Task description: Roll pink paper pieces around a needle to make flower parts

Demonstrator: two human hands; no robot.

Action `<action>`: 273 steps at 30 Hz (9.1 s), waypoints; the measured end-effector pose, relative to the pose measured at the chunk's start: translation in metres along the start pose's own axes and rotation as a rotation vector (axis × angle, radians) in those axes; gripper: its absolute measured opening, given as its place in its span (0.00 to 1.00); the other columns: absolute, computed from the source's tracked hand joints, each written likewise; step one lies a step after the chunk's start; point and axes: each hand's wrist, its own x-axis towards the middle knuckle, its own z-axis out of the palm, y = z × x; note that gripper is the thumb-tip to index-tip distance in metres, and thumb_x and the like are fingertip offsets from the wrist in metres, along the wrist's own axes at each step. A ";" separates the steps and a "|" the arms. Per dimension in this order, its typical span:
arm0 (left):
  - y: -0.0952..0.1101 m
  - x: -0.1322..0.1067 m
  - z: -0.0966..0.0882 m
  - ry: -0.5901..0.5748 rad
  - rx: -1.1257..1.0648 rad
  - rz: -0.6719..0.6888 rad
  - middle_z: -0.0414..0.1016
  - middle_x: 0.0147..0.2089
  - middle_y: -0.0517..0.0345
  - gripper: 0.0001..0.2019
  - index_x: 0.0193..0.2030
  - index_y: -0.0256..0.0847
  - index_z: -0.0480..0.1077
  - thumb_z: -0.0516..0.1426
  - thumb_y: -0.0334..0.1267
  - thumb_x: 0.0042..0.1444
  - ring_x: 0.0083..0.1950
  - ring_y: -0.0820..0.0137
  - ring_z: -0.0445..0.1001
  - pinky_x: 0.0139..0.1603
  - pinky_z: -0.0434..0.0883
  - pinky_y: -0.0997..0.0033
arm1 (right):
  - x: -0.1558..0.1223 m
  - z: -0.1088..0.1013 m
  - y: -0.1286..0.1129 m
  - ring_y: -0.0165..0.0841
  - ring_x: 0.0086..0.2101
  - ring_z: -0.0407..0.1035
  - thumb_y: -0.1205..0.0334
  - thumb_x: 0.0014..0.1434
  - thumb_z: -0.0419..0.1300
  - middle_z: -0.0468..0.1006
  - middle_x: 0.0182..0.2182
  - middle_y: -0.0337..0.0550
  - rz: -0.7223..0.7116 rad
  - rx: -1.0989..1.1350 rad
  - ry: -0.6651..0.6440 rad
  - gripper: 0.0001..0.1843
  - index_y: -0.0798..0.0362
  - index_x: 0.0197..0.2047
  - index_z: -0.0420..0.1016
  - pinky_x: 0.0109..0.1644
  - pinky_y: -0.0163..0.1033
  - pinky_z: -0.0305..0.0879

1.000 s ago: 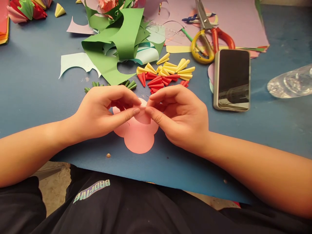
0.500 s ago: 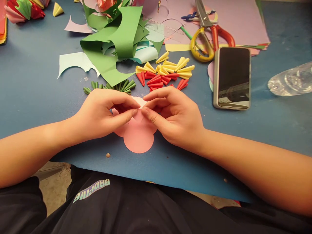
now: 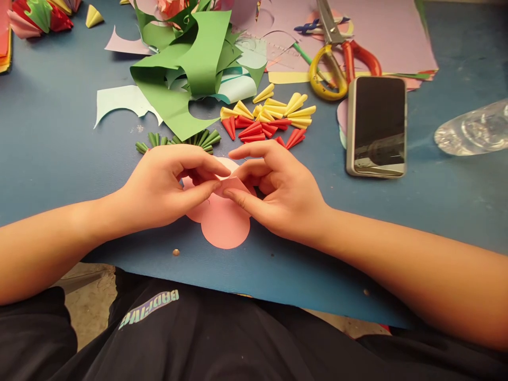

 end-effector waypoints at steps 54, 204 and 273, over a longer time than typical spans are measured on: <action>0.006 0.004 -0.008 -0.083 0.214 0.102 0.79 0.34 0.55 0.07 0.37 0.47 0.81 0.65 0.44 0.65 0.34 0.67 0.75 0.36 0.71 0.65 | 0.011 -0.015 -0.001 0.40 0.35 0.75 0.58 0.72 0.62 0.81 0.32 0.44 -0.364 -0.405 -0.005 0.09 0.45 0.37 0.78 0.41 0.50 0.74; 0.010 -0.007 0.003 -0.231 0.066 0.016 0.78 0.32 0.68 0.29 0.66 0.48 0.64 0.60 0.30 0.57 0.33 0.70 0.79 0.34 0.70 0.70 | 0.005 -0.011 -0.010 0.38 0.37 0.81 0.64 0.66 0.71 0.88 0.35 0.41 -0.363 -0.301 -0.097 0.04 0.43 0.41 0.86 0.44 0.46 0.80; 0.006 -0.003 0.001 0.062 -0.227 0.010 0.83 0.59 0.49 0.08 0.46 0.46 0.81 0.70 0.41 0.62 0.60 0.60 0.84 0.57 0.89 0.56 | 0.004 -0.003 0.000 0.41 0.51 0.79 0.57 0.62 0.76 0.83 0.46 0.47 -0.050 0.100 0.171 0.07 0.47 0.36 0.84 0.42 0.45 0.85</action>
